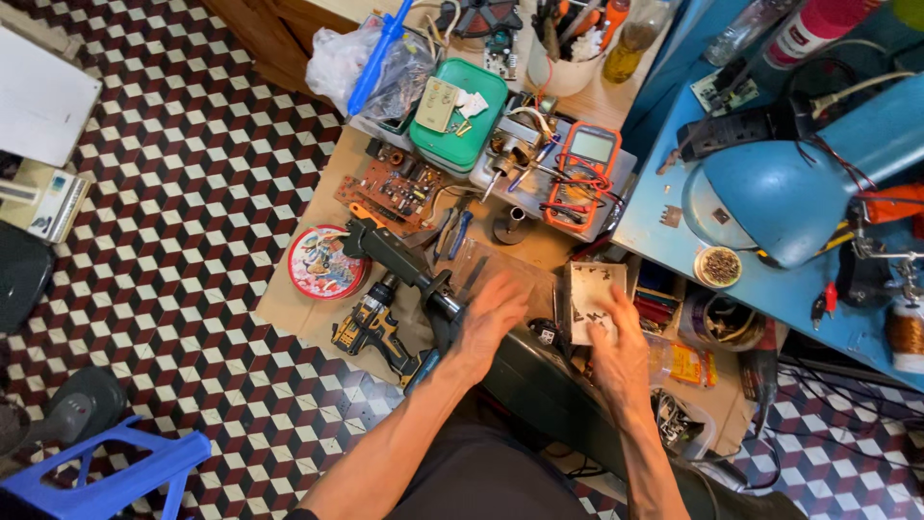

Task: The person uses a red angle grinder to grind a small metal piece, producing sparks. They then move to a workbench and insert a small metal pin into a black plastic housing, followed by handling a small cardboard box containing metal parts.

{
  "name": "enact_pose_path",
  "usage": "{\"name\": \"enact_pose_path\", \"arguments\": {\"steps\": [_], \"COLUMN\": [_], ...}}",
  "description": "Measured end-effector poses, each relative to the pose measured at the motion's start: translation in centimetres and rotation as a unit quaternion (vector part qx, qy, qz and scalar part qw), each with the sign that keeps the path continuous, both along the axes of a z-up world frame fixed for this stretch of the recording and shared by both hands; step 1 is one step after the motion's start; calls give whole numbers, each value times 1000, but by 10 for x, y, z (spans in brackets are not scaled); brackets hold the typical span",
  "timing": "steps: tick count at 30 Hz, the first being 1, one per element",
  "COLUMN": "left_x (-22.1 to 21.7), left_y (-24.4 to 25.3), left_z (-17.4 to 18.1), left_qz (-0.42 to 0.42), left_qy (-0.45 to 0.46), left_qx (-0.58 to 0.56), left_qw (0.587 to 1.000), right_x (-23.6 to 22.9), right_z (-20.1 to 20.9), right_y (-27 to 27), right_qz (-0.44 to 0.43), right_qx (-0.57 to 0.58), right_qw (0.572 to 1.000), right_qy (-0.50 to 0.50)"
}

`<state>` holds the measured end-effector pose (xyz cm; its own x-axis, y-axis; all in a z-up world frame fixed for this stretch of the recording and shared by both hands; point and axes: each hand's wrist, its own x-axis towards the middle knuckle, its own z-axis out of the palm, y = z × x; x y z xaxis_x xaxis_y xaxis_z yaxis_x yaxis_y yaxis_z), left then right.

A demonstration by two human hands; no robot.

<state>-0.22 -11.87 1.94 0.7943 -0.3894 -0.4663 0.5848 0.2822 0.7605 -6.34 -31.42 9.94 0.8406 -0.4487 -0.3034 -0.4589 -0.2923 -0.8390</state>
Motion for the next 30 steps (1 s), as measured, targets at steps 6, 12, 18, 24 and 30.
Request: {"name": "enact_pose_path", "arguments": {"steps": [6,12,18,24,30], "left_x": [11,-24,-27,-9,-39], "left_y": [-47,-44,-26,-17,-15], "left_z": [32,79,80,56,56], "left_qz": [87,-9,-78,-89,-136], "left_qy": [228,-182,-472,65,74], "left_qx": [-141,37,306,2,-113], "left_qw": [960,983,823,994,981], "right_x": [4,37,12,-20,-43], "right_z": [-10,-53,37,56,-11], "right_y": [48,42,58,89,81], "right_qz": [186,-102,-112,-3,-88], "right_qx": [49,449,554,72,-105], "right_qw": [966,885,819,967,990], "right_qy": [-172,-70,-92,-245,-21]}}
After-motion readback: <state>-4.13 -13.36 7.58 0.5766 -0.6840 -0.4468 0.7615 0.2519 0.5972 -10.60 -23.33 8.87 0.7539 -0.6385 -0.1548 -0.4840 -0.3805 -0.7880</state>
